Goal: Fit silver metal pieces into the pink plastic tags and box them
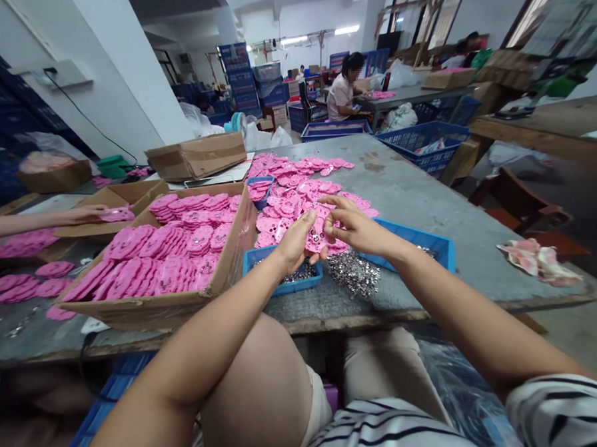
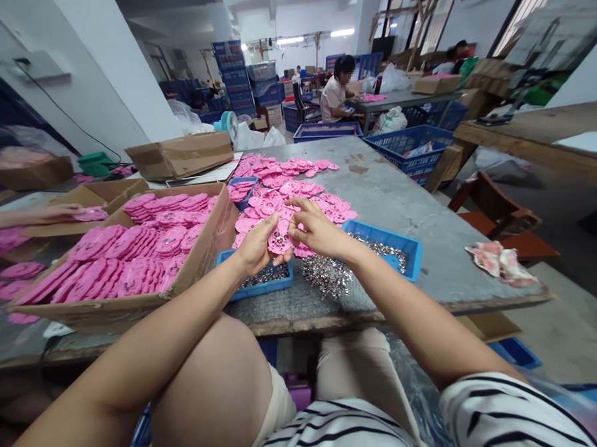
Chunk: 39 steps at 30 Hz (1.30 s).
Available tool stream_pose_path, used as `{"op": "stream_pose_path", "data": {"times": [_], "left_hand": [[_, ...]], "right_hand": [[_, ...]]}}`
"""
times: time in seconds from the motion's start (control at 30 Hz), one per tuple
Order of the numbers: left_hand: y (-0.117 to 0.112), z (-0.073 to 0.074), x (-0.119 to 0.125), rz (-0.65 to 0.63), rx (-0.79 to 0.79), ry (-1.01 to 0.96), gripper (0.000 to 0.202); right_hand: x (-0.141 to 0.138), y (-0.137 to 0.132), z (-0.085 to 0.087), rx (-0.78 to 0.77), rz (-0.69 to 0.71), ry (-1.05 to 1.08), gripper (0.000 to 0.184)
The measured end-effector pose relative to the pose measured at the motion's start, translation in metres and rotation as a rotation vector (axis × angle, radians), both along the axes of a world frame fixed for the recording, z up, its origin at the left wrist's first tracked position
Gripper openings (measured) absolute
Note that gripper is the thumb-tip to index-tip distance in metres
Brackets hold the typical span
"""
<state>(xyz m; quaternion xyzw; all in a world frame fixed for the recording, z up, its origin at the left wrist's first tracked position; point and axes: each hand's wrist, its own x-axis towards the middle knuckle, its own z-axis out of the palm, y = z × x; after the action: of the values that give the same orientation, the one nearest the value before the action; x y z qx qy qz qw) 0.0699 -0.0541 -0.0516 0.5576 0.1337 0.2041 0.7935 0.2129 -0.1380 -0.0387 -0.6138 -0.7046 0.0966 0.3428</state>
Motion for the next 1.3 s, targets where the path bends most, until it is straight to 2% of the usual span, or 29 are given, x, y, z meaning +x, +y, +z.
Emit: {"op": "stream_pose_path", "data": {"times": [0.17,0.7,0.9,1.3], "left_hand": [[0.0002,-0.0014,0.0007,0.003,-0.003,0.000,0.048],[-0.0024,0.0016,-0.0004,0.059,0.048,0.040,0.026],[-0.0007,-0.0007,-0.0005,0.057,0.065,0.029,0.029],[-0.0009,-0.0011,-0.0003,0.064,0.037,0.043,0.029]], "right_hand": [[-0.0005,0.0003,-0.0006,-0.004,-0.001,-0.005,0.021],[0.0015,0.0056,-0.0018,0.031,0.004,-0.022,0.022],[0.0028,0.0063,0.0020,-0.014,0.022,-0.035,0.022],[0.0049,0.0097,-0.0010,0.016,0.026,-0.057,0.020]]}}
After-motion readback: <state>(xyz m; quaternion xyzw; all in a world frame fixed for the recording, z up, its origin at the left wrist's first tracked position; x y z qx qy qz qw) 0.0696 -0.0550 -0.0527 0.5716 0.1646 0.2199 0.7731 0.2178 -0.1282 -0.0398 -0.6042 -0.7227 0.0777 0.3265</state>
